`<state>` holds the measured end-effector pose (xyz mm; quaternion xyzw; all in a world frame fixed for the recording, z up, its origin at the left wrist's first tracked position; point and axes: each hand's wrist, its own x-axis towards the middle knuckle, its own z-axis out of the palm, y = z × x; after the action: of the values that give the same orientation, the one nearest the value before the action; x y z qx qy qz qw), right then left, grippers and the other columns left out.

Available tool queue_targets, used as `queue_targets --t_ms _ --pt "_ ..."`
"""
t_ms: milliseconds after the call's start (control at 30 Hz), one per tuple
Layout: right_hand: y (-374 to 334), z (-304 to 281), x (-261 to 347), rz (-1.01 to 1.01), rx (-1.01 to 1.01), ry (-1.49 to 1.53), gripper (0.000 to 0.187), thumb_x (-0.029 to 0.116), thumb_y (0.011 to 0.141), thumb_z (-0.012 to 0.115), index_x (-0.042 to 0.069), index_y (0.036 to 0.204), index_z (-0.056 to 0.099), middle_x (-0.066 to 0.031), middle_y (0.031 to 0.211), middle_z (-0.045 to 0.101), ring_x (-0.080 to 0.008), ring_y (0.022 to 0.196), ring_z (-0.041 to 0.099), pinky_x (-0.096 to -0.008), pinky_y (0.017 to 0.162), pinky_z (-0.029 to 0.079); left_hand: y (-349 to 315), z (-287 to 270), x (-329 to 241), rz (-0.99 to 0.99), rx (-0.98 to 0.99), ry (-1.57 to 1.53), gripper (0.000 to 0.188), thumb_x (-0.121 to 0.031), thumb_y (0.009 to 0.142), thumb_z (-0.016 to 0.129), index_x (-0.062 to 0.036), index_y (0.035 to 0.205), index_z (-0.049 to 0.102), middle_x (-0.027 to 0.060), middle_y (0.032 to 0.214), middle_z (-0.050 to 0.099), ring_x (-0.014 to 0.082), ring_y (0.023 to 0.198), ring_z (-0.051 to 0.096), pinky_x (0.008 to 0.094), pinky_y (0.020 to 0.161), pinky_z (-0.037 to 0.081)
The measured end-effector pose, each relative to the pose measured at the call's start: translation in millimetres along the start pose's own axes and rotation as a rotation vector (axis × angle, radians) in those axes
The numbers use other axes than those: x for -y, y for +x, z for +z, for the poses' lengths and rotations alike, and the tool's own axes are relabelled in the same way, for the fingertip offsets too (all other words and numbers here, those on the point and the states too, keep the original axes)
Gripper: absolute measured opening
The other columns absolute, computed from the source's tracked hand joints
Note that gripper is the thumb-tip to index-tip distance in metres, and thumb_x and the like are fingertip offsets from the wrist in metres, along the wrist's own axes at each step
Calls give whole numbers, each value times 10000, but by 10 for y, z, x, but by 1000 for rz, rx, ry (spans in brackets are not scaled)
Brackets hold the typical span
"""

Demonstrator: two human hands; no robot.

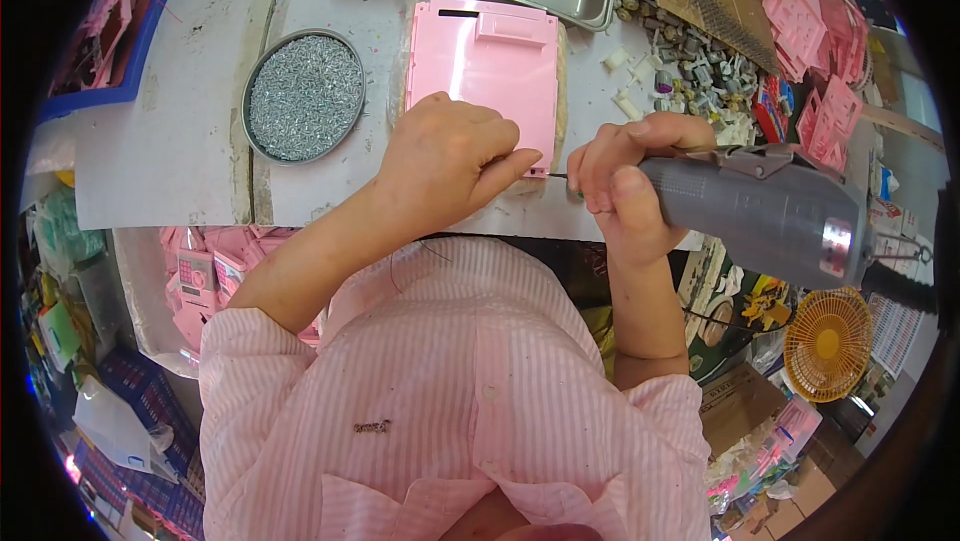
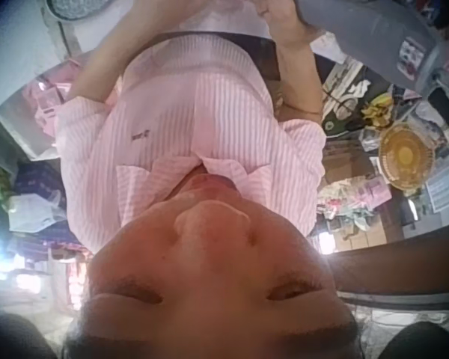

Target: Assembling motorized toy components by soldering internal wires and fastening plastic housing parts with an electric screwdriver.

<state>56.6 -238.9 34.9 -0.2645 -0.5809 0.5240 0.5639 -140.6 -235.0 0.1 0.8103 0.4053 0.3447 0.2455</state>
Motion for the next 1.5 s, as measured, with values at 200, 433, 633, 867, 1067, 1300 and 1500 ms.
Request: queue_targets --t_ms 200,433,633,867,1067,1300,1500 --pt "-60 -25 -135 2 75 -194 289 112 923 663 64 1106 444 -28 616 462 -133 529 465 -330 521 453 -29 -30 17 -33 24 -76 176 -188 834 732 -90 786 594 55 726 605 263 672 596 398 631 414" --pt "114 67 138 26 54 113 378 212 935 686 64 1193 453 -23 621 487 -131 538 480 -321 532 454 -127 50 -82 123 -51 -28 150 -97 806 752 -92 914 648 23 827 668 219 737 623 372 766 425" --pt "169 113 321 2 53 234 393 184 934 695 55 1186 421 -34 648 516 -145 564 495 -353 592 478 -84 95 -107 103 -46 -109 149 -143 810 759 -112 918 661 21 869 688 201 784 637 384 826 423" --pt "355 -36 49 -139 6 204 342 120 933 659 35 1174 433 -59 668 529 -145 540 500 -338 547 477 10 -136 48 -11 -306 193 179 -146 777 775 -108 919 675 40 958 676 242 891 629 400 853 418" --pt "536 -172 -347 -116 -43 13 205 64 955 546 48 1140 459 -43 668 465 -137 548 444 -349 540 452 -380 -942 523 -494 -17 684 120 -179 800 753 -105 870 689 28 932 639 252 980 590 453 923 376" --pt "564 -197 -458 -90 69 -169 154 32 947 546 52 1055 438 -51 667 485 -129 544 449 -328 536 442 -518 -931 713 -453 -85 577 70 -144 850 690 -81 830 668 46 881 625 269 943 588 455 891 387" --pt "753 -22 19 -108 19 306 376 126 903 695 13 1195 486 -42 643 540 -125 514 488 -296 503 455 -416 -868 639 -394 -88 73 72 -71 849 680 -32 798 648 91 777 612 297 732 595 393 705 471"
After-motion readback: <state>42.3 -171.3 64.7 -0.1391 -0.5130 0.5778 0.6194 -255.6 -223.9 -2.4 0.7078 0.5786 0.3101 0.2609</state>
